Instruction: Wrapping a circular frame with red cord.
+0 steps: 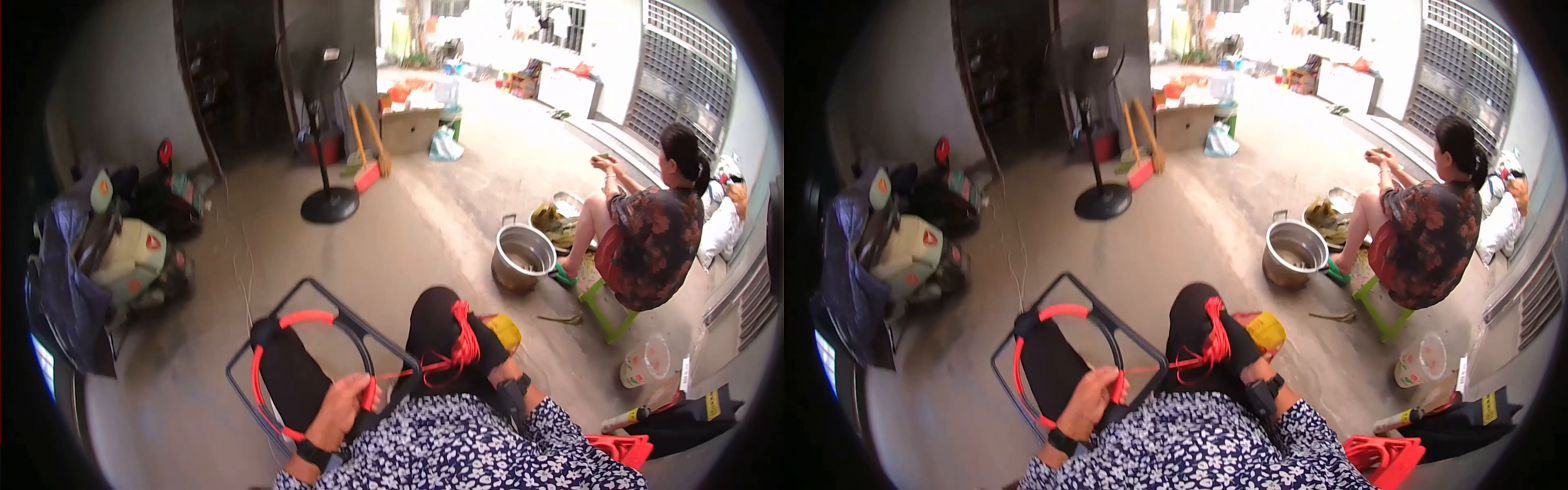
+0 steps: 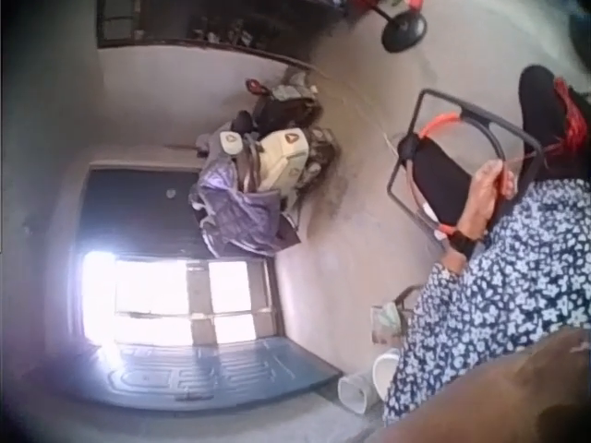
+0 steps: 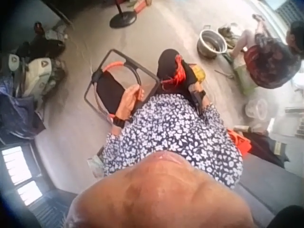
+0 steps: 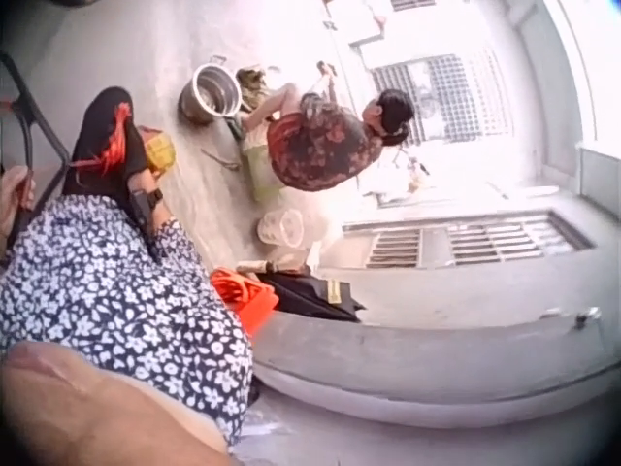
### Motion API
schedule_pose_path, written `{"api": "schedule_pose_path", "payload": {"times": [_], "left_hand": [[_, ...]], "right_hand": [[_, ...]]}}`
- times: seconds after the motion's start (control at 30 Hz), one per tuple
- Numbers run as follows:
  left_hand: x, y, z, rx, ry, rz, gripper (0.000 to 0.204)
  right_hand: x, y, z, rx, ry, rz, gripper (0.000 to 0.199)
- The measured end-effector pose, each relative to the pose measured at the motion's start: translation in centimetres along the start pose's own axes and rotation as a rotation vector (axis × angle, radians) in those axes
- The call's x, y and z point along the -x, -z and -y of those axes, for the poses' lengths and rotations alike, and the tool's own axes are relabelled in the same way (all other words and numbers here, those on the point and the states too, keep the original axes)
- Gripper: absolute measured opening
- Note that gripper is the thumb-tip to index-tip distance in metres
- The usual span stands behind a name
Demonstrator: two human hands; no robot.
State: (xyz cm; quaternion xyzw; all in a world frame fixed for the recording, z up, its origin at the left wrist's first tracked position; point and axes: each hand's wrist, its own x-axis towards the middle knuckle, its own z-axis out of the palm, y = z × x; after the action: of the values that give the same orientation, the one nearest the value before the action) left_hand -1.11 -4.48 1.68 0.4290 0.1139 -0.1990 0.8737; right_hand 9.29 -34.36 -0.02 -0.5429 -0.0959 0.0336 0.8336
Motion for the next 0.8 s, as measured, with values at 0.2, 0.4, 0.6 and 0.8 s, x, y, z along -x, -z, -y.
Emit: {"api": "schedule_pose_path", "payload": {"times": [0.2,0.4,0.6,0.8], "left_hand": [[-2.2,0.7,-0.6,-0.156,-0.122,0.088,0.025],[-1.8,1.4,0.0,0.13,0.019,-0.044,0.017],[-1.1,0.5,0.6,0.1,-0.046,-0.048,0.02],[-1.3,0.7,1.0,-0.021,-0.036,-0.107,0.028]], "right_hand": [[-1.1,-3.7,0.1,0.104,-0.416,0.059,0.023],[-1.1,-8.4,-1.0,0.502,-0.584,0.491,0.032],[-1.3,-12.5,-2.0,0.349,-0.182,0.613,0.054],[-1.1,-12.3,-3.1,0.45,-0.211,0.572,0.053]]}}
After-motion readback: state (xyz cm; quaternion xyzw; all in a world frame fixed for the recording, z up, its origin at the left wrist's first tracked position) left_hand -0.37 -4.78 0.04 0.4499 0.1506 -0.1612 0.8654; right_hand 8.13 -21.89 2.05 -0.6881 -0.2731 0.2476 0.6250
